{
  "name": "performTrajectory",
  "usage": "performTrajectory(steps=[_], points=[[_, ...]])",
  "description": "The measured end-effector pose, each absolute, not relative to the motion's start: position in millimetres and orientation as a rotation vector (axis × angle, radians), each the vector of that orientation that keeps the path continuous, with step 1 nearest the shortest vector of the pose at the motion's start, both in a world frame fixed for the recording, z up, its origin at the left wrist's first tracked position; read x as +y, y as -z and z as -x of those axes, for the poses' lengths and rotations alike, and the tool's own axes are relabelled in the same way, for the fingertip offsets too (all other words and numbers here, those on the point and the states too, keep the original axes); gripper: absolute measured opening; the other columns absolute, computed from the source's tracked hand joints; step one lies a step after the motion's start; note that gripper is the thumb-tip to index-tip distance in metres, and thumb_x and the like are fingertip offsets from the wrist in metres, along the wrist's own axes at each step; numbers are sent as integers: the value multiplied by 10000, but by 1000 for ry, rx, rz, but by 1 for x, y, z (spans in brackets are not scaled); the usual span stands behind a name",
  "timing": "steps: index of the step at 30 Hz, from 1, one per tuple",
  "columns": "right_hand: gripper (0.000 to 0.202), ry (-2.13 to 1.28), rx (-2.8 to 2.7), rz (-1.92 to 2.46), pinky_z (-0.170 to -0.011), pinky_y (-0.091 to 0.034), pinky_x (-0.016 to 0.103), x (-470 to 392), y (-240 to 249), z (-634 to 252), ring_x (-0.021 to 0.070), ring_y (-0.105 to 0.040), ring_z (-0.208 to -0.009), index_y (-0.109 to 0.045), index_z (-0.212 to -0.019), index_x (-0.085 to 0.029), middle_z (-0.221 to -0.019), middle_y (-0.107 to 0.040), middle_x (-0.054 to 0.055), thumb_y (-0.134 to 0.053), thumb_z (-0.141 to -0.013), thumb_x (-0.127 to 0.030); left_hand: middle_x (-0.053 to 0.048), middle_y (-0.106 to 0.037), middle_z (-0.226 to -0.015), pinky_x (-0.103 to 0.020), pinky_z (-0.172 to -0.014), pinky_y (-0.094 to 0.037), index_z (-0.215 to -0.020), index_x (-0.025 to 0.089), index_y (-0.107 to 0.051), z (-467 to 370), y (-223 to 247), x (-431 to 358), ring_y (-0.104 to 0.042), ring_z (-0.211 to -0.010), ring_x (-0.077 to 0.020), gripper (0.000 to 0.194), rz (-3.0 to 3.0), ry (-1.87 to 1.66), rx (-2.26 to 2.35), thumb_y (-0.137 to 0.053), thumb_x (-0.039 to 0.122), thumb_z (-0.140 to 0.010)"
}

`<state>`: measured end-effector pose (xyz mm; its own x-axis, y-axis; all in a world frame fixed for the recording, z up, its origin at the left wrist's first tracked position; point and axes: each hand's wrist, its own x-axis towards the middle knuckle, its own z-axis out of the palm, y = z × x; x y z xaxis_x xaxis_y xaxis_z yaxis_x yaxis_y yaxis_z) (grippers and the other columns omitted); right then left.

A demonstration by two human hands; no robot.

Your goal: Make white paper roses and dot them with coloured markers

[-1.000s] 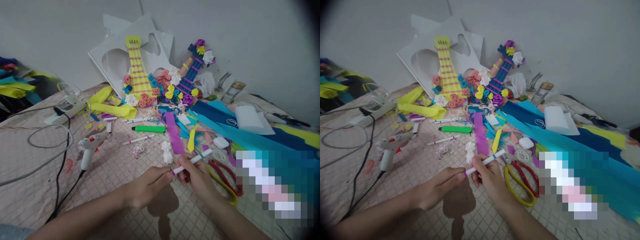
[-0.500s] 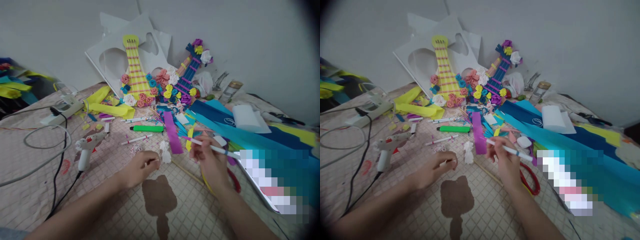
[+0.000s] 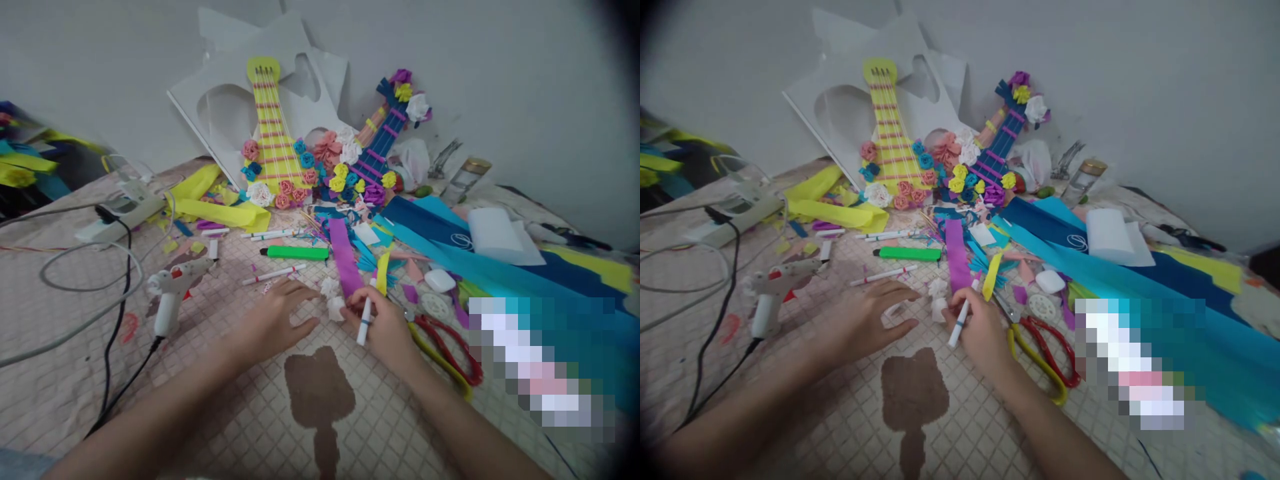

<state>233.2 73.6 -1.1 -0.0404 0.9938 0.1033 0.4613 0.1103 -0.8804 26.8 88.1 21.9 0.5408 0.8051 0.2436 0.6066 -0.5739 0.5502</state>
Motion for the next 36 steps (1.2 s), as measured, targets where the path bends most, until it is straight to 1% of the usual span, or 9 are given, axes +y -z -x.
performTrajectory(steps=[5, 9, 13, 20, 24, 26, 28, 32, 36], points=[[246, -1270, -1368, 1255, -604, -444, 233, 65, -11, -237, 112, -559, -668, -485, -763, -216, -766, -592, -30, -704, -703, -310, -97, -605, -1110, -293, -736, -514, -1272, 172, -413, -41, -10, 75, -587, -902, -176, 616, -2086, -824, 1014, -681, 336, -742], [230, -1480, -1157, 1102, -609, -427, 214, 58, -14, -233, 88, -530, -670, -519, -773, -221, -753, -568, -53, -728, -698, -276, -58, -621, -935, -265, -710, -505, -1180, 174, -488, -50, -9, 65, -581, -778, -133, 466, -1682, -884, 860, -667, 285, -764], [193, -1485, -1104, 1084, -602, -425, 214, 55, -16, -231, 80, -527, -653, -538, -793, -223, -735, -563, -56, -707, -729, -292, -57, -617, -963, -269, -766, -483, -1163, 178, -503, -51, -14, 61, -584, -856, -142, 425, -1500, -918, 786, -657, 203, -767], [221, -1496, -1130, 1098, -585, -432, 180, 55, -22, -231, 72, -552, -664, -546, -780, -219, -758, -587, -54, -743, -679, -238, -44, -629, -961, -273, -749, -462, -1149, 206, -551, -50, -16, 61, -569, -816, -137, 402, -1827, -884, 870, -661, 200, -762], [217, -1434, -1104, 1090, -579, -447, 199, 55, -22, -232, 87, -557, -652, -568, -767, -217, -765, -592, -43, -750, -650, -195, 12, -591, -736, -235, -630, -443, -1211, 182, -524, -49, -17, 59, -511, -633, -101, 470, -1929, -908, 959, -656, 222, -762], [225, -1353, -992, 1071, -566, -455, 214, 58, -22, -235, 97, -559, -632, -583, -758, -211, -756, -608, -29, -761, -623, -184, 19, -571, -651, -214, -562, -412, -1124, 156, -591, -49, -21, 59, -479, -563, -88, 317, -1906, -897, 997, -586, 241, -818], [224, -1228, -890, 1051, -552, -454, 215, 64, -24, -239, 96, -553, -604, -589, -724, -200, -710, -607, -26, -772, -597, -179, -20, -618, -671, -216, -558, -407, -936, 134, -667, -48, -26, 59, -514, -580, -93, 206, -1902, -808, 946, -505, 242, -868], [211, -974, -733, 994, -609, -463, 218, 80, -29, -255, 98, -579, -699, -567, -712, -208, -756, -605, -36, -754, -615, -203, -47, -660, -670, -217, -561, -440, -727, 139, -671, -46, -21, 55, -578, -605, -120, 213, -1803, -357, 460, -530, 252, -840], [208, -787, -590, 953, -666, -473, 237, 93, -33, -275, 106, -590, -771, -533, -726, -213, -781, -596, -36, -717, -634, -178, 5, -532, -439, -191, -398, -384, -456, 157, -512, -45, 0, 48, -491, -401, -97, 389, -1561, 18, -100, -654, 406, -720]])
